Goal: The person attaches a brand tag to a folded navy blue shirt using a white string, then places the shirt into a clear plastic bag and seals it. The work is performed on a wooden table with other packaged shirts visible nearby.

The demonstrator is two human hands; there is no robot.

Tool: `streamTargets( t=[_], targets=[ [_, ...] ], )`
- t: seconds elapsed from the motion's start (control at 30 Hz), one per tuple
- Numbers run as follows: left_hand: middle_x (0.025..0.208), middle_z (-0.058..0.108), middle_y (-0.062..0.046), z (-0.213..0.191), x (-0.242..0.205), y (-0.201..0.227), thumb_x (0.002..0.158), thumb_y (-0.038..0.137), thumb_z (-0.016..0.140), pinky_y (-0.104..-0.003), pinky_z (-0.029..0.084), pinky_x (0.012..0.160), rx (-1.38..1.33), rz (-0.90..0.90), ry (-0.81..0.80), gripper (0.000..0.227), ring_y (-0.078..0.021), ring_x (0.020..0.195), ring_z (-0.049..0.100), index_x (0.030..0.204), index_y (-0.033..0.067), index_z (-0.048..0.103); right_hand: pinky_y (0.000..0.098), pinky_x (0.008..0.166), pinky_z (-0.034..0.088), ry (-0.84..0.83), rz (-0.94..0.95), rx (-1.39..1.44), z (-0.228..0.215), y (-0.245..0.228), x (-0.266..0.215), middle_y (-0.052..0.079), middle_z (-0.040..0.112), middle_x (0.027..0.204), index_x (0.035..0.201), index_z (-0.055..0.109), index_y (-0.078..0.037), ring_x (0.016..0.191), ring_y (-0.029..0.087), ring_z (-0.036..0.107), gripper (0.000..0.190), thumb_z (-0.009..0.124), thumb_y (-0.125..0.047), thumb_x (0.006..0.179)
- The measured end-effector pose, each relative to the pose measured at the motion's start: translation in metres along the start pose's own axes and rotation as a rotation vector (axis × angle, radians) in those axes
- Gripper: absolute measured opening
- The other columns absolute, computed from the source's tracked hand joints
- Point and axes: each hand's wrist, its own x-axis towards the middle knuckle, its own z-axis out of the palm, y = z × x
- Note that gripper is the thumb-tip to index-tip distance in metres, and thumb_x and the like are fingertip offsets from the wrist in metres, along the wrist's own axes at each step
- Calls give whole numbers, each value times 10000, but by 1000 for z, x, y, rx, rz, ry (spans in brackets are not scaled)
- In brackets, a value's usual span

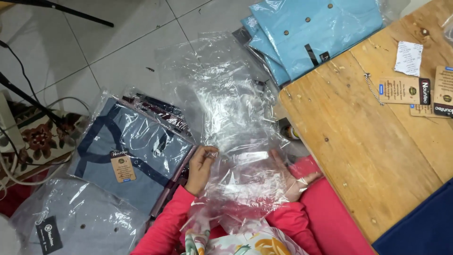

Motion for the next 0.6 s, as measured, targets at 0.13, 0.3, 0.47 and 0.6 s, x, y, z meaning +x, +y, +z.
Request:
streamTargets(
  t=[0.13, 0.3, 0.47, 0.6],
  targets=[
    [1012, 599, -131, -31, 7, -17, 889, -36, 521, -393, 532, 782, 747, 420, -57, 301, -305, 931, 630, 1148, 21, 661, 549, 1221, 223, -207, 108, 7, -53, -10, -1, 295, 308, 1612, 1585, 295, 77, 1484, 434, 286, 1271, 494, -872, 763],
    [958, 609, -114, -35, 13, -21, 852, -70, 638, -361, 496, 714, 1178, 553, -133, 278, -253, 879, 567, 1125, -36, 675, 466, 1284, 183, -1, -10, -999, -56, 0, 10, 154, 380, 1649, 1557, 373, -28, 1556, 271, 311, 1063, 416, -820, 850],
    [1164, 664, -300, -8, 67, 107, 935, 177, 639, -614, 515, 895, 1112, -19, -17, 425, -508, 1086, 660, 1299, -31, 569, 356, 1005, 523, 500, -156, -1135, -90, 19, 4, 100, 706, 1188, 1301, 690, 19, 1090, 158, 609, 409, 734, -17, 896],
    [1148, 642, -183, -89, 200, 3, 947, 274, 694, -522, 538, 904, 1227, 149, 146, 487, -388, 1113, 664, 1351, 47, 544, 328, 993, 552, 443, -156, -1179, -62, 23, 6, 92, 738, 1177, 1308, 700, 10, 1073, 115, 621, 415, 731, 6, 894]
  ],
)
